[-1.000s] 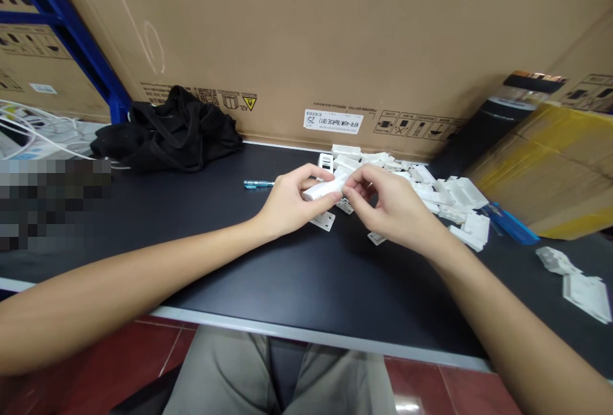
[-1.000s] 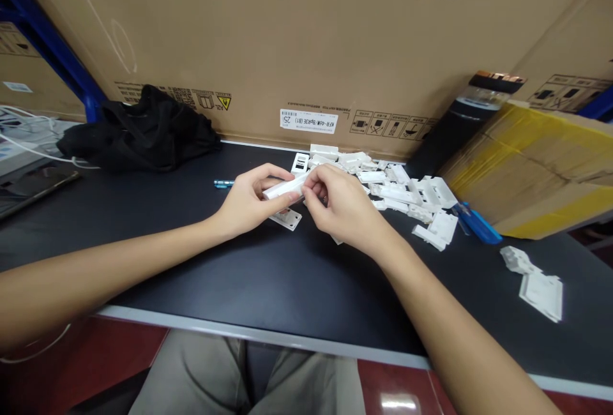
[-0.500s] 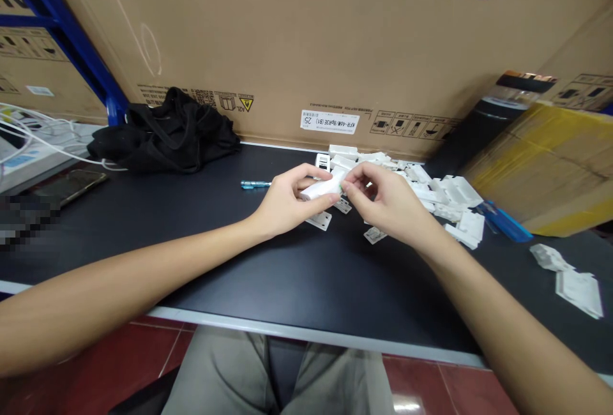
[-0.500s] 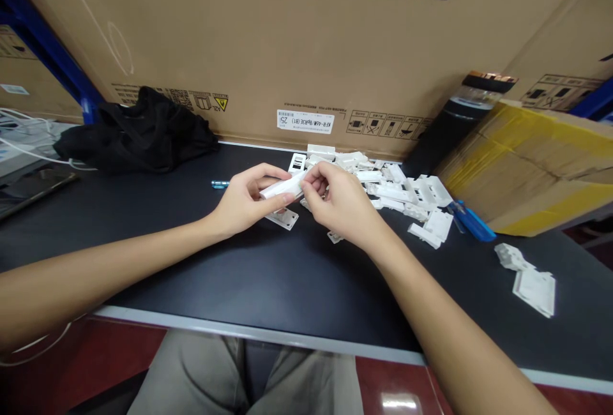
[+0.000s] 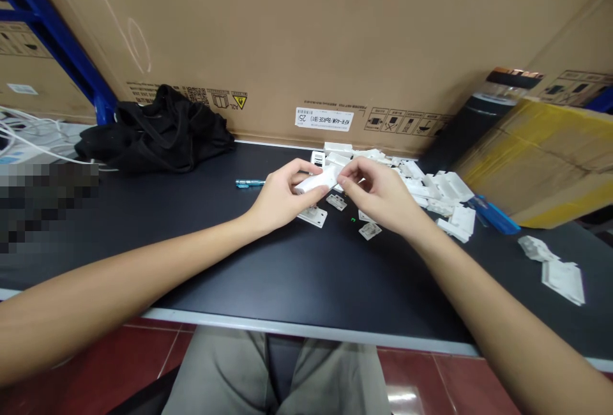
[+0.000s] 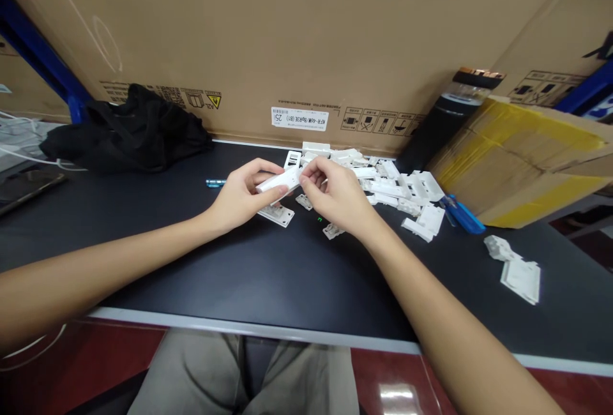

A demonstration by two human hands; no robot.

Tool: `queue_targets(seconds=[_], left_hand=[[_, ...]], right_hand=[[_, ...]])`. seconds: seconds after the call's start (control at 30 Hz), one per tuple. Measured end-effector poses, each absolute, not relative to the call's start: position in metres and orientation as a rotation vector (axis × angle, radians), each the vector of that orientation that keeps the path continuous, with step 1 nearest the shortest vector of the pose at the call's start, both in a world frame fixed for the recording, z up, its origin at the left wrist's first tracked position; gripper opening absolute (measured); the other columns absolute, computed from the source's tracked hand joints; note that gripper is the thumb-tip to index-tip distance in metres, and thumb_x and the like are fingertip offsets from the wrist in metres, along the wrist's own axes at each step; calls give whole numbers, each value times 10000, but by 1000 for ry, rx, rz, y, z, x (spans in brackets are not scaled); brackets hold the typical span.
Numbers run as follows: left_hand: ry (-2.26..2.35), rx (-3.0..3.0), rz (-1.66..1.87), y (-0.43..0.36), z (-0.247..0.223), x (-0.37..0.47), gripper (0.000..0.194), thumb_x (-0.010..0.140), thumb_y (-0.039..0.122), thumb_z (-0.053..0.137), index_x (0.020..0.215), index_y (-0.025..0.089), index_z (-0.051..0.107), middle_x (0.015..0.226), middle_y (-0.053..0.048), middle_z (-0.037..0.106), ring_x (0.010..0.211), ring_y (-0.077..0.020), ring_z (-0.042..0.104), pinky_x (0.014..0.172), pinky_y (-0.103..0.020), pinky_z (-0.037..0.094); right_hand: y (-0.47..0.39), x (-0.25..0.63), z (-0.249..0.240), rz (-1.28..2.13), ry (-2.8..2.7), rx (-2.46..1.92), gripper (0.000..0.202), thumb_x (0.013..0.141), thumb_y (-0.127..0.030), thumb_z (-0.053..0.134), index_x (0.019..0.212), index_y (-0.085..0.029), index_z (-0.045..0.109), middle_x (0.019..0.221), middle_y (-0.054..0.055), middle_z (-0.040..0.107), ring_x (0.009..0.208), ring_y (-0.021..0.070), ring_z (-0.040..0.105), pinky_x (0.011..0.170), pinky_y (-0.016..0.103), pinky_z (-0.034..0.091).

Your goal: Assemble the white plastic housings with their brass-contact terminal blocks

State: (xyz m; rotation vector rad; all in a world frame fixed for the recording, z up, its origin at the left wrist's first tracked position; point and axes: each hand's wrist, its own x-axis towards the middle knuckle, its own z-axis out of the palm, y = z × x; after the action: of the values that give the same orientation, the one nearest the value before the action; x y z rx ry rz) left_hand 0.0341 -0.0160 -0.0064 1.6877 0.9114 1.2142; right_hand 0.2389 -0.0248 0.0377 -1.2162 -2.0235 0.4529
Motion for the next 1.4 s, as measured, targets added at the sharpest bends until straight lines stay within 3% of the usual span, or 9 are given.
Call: queue_targets(seconds=[0.2,0.4,0.7,1.2,1.4], left_hand=[[994,1756,1223,-17,-4,32,287,829,348,745,1037,193,622,847,-26,760,669,-145,667,593,-238,492],[999,1817,1280,-17,-3,32,268,838,343,736,1022,183,626,805,-14,742,574,-95,548,536,-218,399],[979,1814,1277,-17,-3,32,272,836,345,745,1021,181,631,813,-15,747,591,-96,547,548,-215,398],[996,1835,1283,-18,-1,32,266,835,356,742,1005,185,628,760,1,722,552,-95,528,515,-218,353],[985,1864,1280,-18,-2,30,258,846,352,735,1012,187,626,778,-3,722,554,-93,520,517,-220,353]], right_hand=[[-26,267,57,562,-2441,-1313,81,854,-277,604,854,-209,648,737,1,692,649,159,616,612,278,450],[-26,270,57,552,-2663,-1400,83,791,-198,608,849,-213,666,736,0,717,670,171,657,632,272,457],[-26,271,55,482,-2677,-1367,173,710,-77,592,765,-227,657,684,-32,710,621,152,643,615,258,441],[-29,258,50,484,-2651,-1328,201,650,-37,577,702,-231,593,624,-48,665,586,149,609,591,264,414],[-31,255,47,475,-2653,-1353,214,645,-57,580,764,-233,601,637,-49,663,590,153,602,586,265,412]])
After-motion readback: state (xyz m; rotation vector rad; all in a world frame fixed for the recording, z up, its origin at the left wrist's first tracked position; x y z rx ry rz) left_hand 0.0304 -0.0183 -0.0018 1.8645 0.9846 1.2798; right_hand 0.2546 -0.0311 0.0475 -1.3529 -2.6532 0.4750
